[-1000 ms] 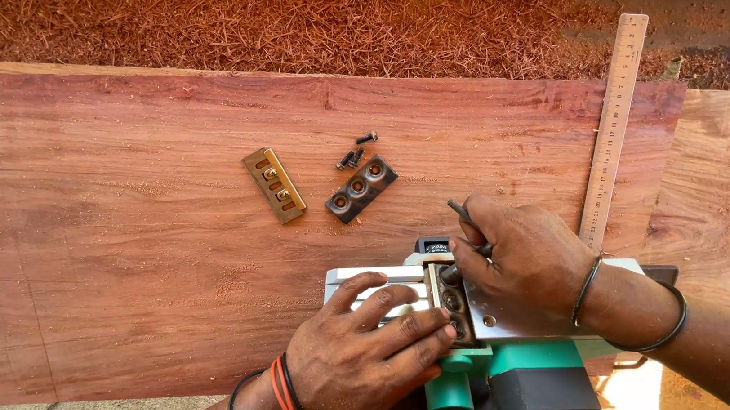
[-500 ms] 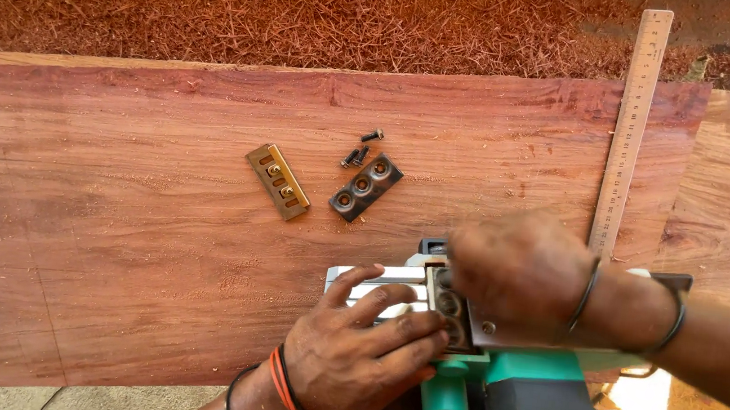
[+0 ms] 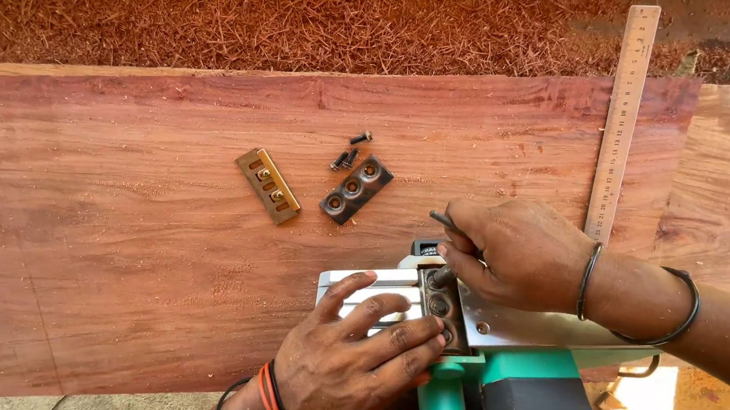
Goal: Adjusting the blades and components of an electric wood planer on a workbench.
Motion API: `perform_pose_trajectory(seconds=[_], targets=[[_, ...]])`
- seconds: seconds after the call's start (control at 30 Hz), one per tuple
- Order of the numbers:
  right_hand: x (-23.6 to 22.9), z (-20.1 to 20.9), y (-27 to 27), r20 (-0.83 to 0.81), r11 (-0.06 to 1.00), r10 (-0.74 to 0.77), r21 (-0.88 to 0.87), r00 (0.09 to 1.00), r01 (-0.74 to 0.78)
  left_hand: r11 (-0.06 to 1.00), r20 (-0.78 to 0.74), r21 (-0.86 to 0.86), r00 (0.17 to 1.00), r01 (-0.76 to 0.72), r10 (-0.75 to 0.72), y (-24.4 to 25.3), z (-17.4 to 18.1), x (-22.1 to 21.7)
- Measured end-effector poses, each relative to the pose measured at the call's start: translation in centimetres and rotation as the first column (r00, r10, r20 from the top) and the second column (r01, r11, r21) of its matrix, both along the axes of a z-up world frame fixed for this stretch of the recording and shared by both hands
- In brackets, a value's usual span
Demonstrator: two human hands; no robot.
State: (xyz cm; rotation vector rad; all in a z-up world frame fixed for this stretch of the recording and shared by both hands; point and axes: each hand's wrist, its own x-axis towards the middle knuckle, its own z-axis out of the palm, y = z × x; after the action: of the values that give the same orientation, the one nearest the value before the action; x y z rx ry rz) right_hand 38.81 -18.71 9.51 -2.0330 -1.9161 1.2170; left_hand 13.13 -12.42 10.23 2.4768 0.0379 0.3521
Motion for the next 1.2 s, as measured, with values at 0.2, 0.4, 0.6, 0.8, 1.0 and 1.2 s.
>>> perform_pose_trajectory(seconds=[0.2, 0.4, 0.6, 0.8, 1.0, 1.2], targets=[[0.3, -0.1, 0.0, -0.015, 0.991, -0.118, -0.061, 0.993, 0.117, 0.998, -0.038, 0.011, 0.998, 0.059, -0.058, 0.0, 0.1, 0.0], [2.4, -0.8, -0.3, -0.177, 0.996, 0.028, 0.086, 0.984, -0.013, 0.998, -0.056, -0.058, 0.998, 0.038, -0.041, 0.3, 0.1, 0.2], [2.6, -1.2, -0.7, -0.24, 0.902, 0.275, 0.4, 0.931, -0.163, 0.995, -0.051, -0.094, 0.997, 0.044, -0.049, 0.4, -0.3, 0.1], [2.6, -0.9, 0.2, -0.23, 0.828, 0.411, 0.5, 0.882, -0.255, 0.992, -0.055, -0.118, 0.997, 0.04, -0.047, 0.6, 0.0, 0.2], [2.4, -1.5, 1.0, -0.298, 0.778, 0.517, 0.554, 0.803, -0.295, 0.987, -0.05, -0.15, 0.997, 0.05, -0.058, 0.7, -0.1, 0.2], [2.0, -0.6, 1.7, -0.227, 0.687, 0.612, 0.627, 0.758, -0.367, 0.985, -0.07, -0.156, 0.994, 0.068, -0.08, 0.7, -0.1, 0.3]])
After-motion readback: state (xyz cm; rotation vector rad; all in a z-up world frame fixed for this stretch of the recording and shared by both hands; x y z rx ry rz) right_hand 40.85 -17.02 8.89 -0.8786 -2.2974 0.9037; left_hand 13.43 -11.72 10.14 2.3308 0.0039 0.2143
